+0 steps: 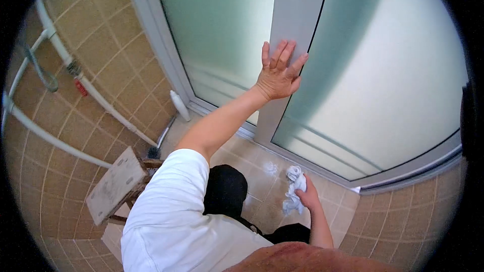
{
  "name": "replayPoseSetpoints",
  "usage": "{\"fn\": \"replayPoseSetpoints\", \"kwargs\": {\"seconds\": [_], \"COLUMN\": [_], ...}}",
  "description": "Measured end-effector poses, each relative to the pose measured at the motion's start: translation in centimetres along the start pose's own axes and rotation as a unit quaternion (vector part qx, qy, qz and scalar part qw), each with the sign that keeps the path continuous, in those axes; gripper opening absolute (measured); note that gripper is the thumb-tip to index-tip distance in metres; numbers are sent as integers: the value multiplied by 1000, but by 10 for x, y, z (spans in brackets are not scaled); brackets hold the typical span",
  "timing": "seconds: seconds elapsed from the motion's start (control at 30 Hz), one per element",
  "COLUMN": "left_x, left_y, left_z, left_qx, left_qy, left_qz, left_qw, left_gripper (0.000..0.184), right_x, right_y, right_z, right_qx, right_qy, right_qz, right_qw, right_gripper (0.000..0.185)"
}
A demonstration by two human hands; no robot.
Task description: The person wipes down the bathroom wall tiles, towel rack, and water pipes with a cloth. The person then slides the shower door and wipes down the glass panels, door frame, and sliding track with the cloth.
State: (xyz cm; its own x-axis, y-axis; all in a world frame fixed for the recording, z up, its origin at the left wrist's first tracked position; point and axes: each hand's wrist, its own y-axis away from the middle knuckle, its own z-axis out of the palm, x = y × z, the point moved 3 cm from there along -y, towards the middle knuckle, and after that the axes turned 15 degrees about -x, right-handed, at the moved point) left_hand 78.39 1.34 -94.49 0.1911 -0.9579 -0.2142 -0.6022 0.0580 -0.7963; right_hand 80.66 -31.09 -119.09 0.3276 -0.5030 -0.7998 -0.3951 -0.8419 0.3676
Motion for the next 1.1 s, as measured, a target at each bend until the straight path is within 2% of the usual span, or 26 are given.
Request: {"fn": "replayPoseSetpoints", "kwargs": {"seconds": [0.03, 0.13, 0.2, 0.47, 0.6, 0.93, 1.0, 1.1], "left_x": [10, -6, -26, -109, -134, -181, -191, -206], "left_y": [-4, 3, 12, 35, 47, 67, 69, 74], "left_z": [-20, -16, -17, -40, -56, -66, -65, -69], "left_qx": [3, -10, -4, 0, -31, -97, -134, -152], "left_qy": [-8, 0, -1, -15, -37, -91, -87, -94], "left_qz": [5, -17, -24, -31, -27, -121, -188, -233], "left_qw": [1000, 1000, 1000, 999, 998, 984, 969, 956], "left_gripper": [68, 70, 71, 78, 80, 75, 71, 68], "right_x": [3, 13, 13, -2, -4, 32, 37, 30], "right_y": [15, 23, 28, 30, 32, 19, 15, 18], "right_z": [-2, -16, -20, -13, -9, -12, -13, -17], "right_qx": [-1, 21, 39, 44, 31, 15, 1, -8], "right_qy": [1, -5, -42, -38, -45, -31, -55, -32], "right_qz": [-23, 16, 14, 35, 36, 34, 22, 13], "right_qw": [1000, 1000, 998, 998, 998, 999, 998, 999], "right_gripper": [74, 74, 74, 76, 76, 77, 76, 76]}}
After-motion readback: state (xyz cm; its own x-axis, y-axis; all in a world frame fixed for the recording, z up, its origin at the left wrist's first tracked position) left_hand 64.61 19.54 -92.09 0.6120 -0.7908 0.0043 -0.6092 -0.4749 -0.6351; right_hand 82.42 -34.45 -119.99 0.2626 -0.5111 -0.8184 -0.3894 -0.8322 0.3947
